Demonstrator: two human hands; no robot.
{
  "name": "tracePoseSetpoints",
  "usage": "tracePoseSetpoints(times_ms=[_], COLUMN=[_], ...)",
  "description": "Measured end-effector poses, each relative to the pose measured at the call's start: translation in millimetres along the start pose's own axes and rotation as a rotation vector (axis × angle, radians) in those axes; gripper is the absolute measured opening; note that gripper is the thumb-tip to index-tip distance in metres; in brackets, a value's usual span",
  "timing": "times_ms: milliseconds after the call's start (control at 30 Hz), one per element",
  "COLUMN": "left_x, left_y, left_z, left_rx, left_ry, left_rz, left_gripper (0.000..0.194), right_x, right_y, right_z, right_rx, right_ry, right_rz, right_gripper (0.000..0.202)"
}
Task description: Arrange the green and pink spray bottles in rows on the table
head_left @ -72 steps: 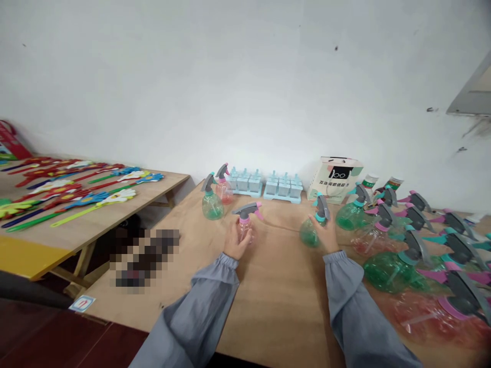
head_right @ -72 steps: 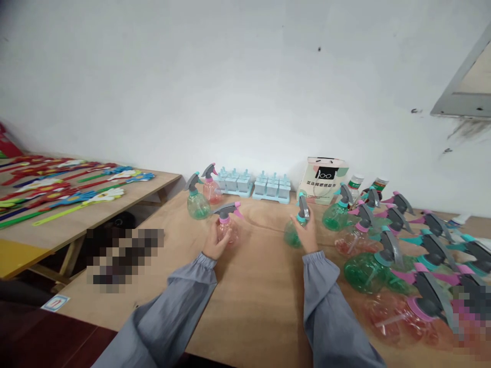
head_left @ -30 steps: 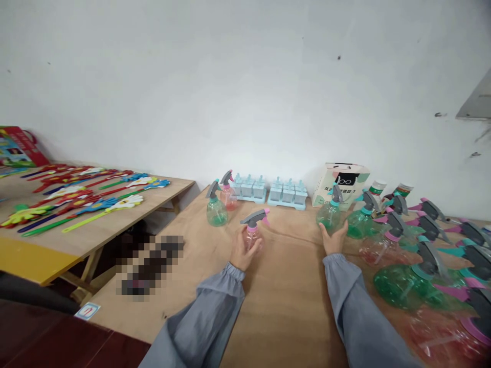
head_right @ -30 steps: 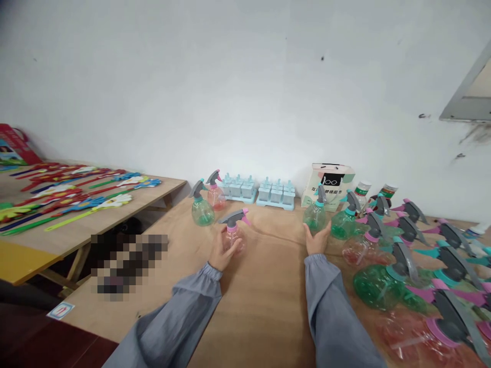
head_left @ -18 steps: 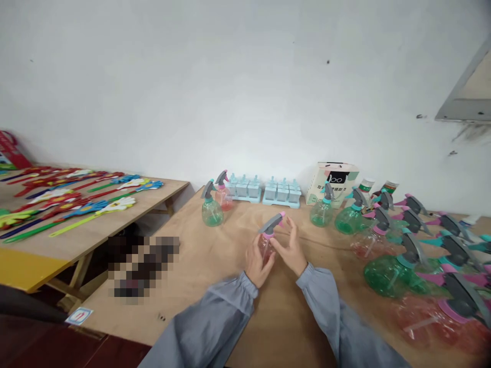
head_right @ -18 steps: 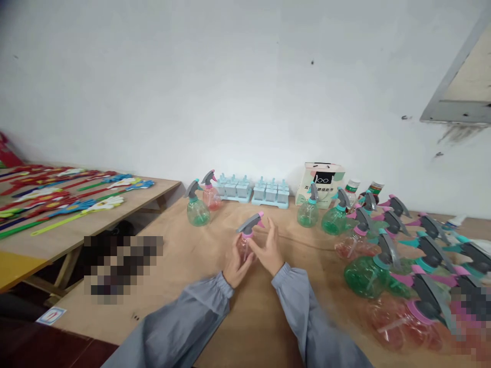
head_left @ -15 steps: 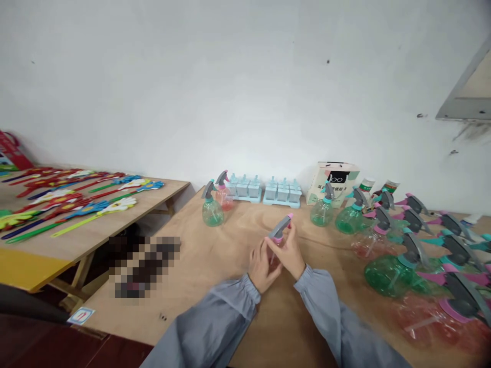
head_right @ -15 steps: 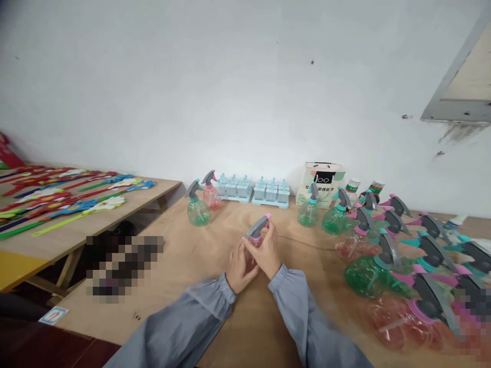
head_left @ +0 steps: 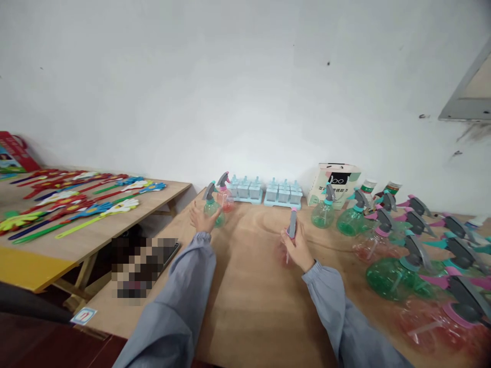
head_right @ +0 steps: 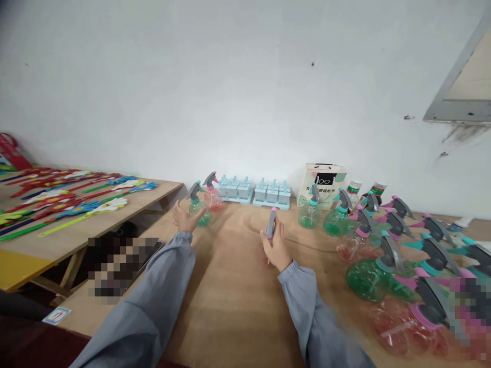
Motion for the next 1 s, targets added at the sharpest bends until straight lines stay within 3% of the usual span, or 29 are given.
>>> tracePoseSetpoints(times_ms=[67,200,300,467,667,800,1000], left_x=[15.0,34.3,34.9,32.9,37.5,34.2,39.3], left_y=[-12.6,-16.3,-12.8,-0.4,24.3,33.3,28.3], left_z=[-9.8,-6.3,16.8,79.4,129.1,138.1,139.1], left_rx=[-0.067,-0.044,-0.027,0.007,0.179,0.257,0.234], left_ry=[-0.118,-0.246,-0.236,-0.279,-0.419,-0.410,-0.474], left_rz=[-0.033,-0.118,-0.174,-0.281,-0.236,-0.153,-0.120], left_gripper=[0.099,0.081,0.075,0.079,0.074,0.067,0.069], right_x=[-1.1,-8.4,-15.8,-17.9,-22.4,-20.7,-12.2], right_y=[3.2,7.6,11.7,15.0,-7.5,-11.7,-19.0], right_z=[-0.5,-2.8,-6.9,-10.3,-12.4,-9.8,-6.4], right_rx=[0.029,0.109,0.224,0.523,0.509,0.523,0.549], right_ry=[-0.009,0.010,0.021,-0.079,-0.210,-0.291,-0.424], right_rz=[-0.032,-0.088,-0.204,-0.548,-0.696,-0.715,-0.748], right_gripper=[0.058,0.060,0.058,0.053,0.046,0.044,0.041])
Point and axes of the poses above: each hand's wrist, its own z-axis away from the middle knuckle, its own x-axis out of the palm, y = z × x, the point moved 8 cm from there along -z, towards the middle knuckle, and after that the axes turned 3 degrees about x, right-handed, at the moved point
